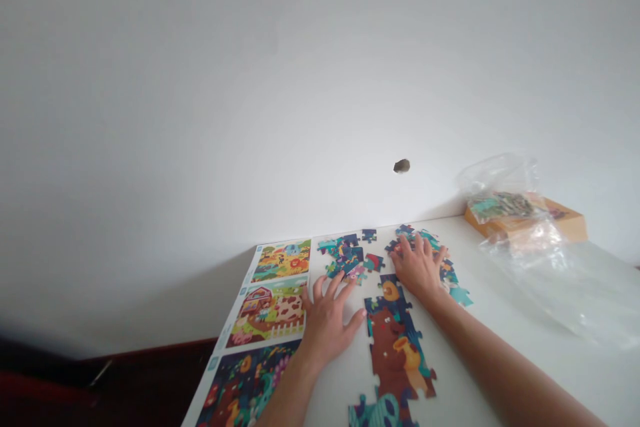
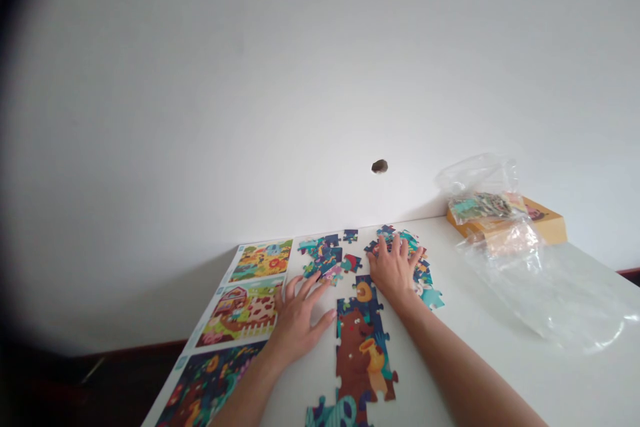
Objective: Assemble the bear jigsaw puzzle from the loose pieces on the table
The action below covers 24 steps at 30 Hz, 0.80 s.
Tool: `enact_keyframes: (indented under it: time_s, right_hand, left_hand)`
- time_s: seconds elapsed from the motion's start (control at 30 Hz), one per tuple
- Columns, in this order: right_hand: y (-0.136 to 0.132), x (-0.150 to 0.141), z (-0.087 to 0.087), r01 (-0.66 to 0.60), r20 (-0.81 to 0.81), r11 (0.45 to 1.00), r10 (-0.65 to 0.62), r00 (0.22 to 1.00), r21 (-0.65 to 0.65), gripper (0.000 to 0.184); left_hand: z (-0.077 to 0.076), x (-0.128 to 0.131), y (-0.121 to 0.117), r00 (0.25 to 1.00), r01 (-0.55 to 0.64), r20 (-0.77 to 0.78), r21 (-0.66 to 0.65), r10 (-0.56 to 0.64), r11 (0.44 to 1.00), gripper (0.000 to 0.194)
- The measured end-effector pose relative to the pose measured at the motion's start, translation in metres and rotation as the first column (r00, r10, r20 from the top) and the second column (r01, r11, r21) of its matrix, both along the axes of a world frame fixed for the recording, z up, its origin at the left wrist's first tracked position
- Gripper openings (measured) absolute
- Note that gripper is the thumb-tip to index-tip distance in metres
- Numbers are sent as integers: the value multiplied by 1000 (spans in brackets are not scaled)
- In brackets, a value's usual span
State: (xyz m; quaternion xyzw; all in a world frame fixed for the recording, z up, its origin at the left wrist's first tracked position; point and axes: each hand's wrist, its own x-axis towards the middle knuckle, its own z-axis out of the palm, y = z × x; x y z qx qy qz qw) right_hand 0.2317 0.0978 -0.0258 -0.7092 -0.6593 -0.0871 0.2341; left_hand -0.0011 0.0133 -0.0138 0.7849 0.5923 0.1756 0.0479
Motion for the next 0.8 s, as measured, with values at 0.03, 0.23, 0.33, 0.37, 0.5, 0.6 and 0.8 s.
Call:
enact_keyframes:
  time_s: [0.03, 0.23, 0.33, 0.37, 0.5, 0.6, 0.8]
  right_hand:
    - [2, 3, -2, 20, -5, 1000, -20, 1000, -14, 48]
    - [0, 4, 4, -157, -46, 986, 155, 987, -48, 43]
    - [-6, -5, 11, -373, -19, 926, 372, 928, -60, 37]
    - [-7, -7, 13, -448, -19, 891, 448, 894, -75, 35]
    - [-8, -10, 12, -543, -61, 831, 539, 840, -126, 31]
    - [-5, -7, 8, -481, -80, 868, 475, 876, -122, 27]
    - [-2, -4, 7, -448, -107, 886, 438, 893, -117, 32]
  left_hand:
    - [1, -1, 0, 1000, 16, 3, -11, -16, 1000, 55]
    - [7, -1, -3, 996, 89, 7, -42, -89, 995, 55]
    - [11, 1, -5, 991, 131, 0, -27, -131, 991, 46]
    - [11, 1, -5, 990, 138, -3, -22, -138, 990, 43]
    - [6, 4, -2, 998, 54, -14, -2, -54, 999, 43]
    - [2, 3, 0, 1000, -3, -13, 27, 3, 1000, 46]
    - [4, 0, -2, 991, 136, -4, 22, -136, 990, 45]
